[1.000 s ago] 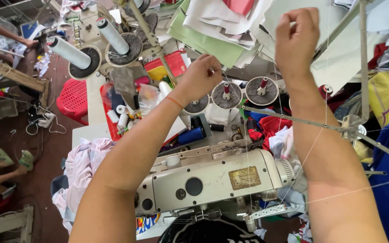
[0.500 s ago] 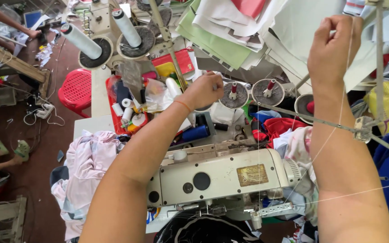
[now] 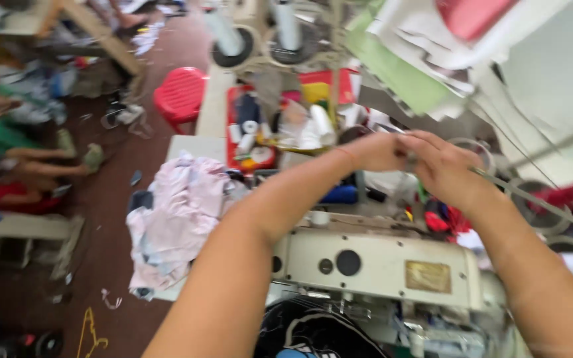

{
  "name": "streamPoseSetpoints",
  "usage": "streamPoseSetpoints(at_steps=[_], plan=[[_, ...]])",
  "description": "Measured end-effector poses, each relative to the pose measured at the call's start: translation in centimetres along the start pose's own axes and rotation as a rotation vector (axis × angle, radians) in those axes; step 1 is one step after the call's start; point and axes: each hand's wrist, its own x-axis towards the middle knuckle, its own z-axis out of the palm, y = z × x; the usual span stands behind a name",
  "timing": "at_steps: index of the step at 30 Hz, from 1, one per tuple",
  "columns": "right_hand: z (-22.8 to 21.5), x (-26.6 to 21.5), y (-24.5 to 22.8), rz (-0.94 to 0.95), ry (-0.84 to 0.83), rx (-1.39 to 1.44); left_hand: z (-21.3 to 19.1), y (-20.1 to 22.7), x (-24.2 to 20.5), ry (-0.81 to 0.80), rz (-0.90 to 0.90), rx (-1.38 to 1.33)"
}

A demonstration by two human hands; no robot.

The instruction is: The person moves to a sewing machine and begins threading it. They place a spool of red thread onto a holder and guide the thread through the machine's tension discs and guides.

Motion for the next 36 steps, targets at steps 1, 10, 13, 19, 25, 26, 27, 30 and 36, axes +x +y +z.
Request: streamPoseSetpoints(at_steps=[1, 10, 13, 19, 25, 26, 27, 30, 36], plan=[[0.7, -0.5, 1.2, 0.016, -0.128, -0.016, 0.3, 0.0, 0.1, -0.04, 0.06, 0.026], [3.0, -2.2, 4.7, -0.001, -0.302, -0.464, -4.8, 6.3, -3.1, -0.27, -0.387, -0.116], [3.4, -2.2, 4.9, 0.013, -0.305, -0.498, -5.2, 6.3, -3.2, -0.294, -0.403, -0.09], [3.9, -2.6, 4.7, 0.074, -0.289, -0.574, -4.0, 5.1, -2.9, -0.327, -0.362, -0.044], [4.3, -2.8, 4.3, 0.233, -0.412, -0.487, -4.2, 5.7, -3.0, -0.328, -0.384, -0.07], [4.3, -2.6, 4.0, 0.335, -0.513, -0.389, -4.3, 5.8, -3.0, -0.327, -0.387, -0.079], [3.6, -1.9, 3.1, 0.337, -0.513, -0.388, -4.3, 5.7, -3.0, -0.328, -0.387, -0.077], [2.2, -0.4, 1.2, 0.412, -0.634, -0.306, -4.6, 5.6, -3.1, -0.323, -0.386, -0.098], [3.6, -2.8, 4.0, 0.467, -0.541, -0.493, -2.0, -0.3, -1.1, -0.264, -0.074, -0.181]])
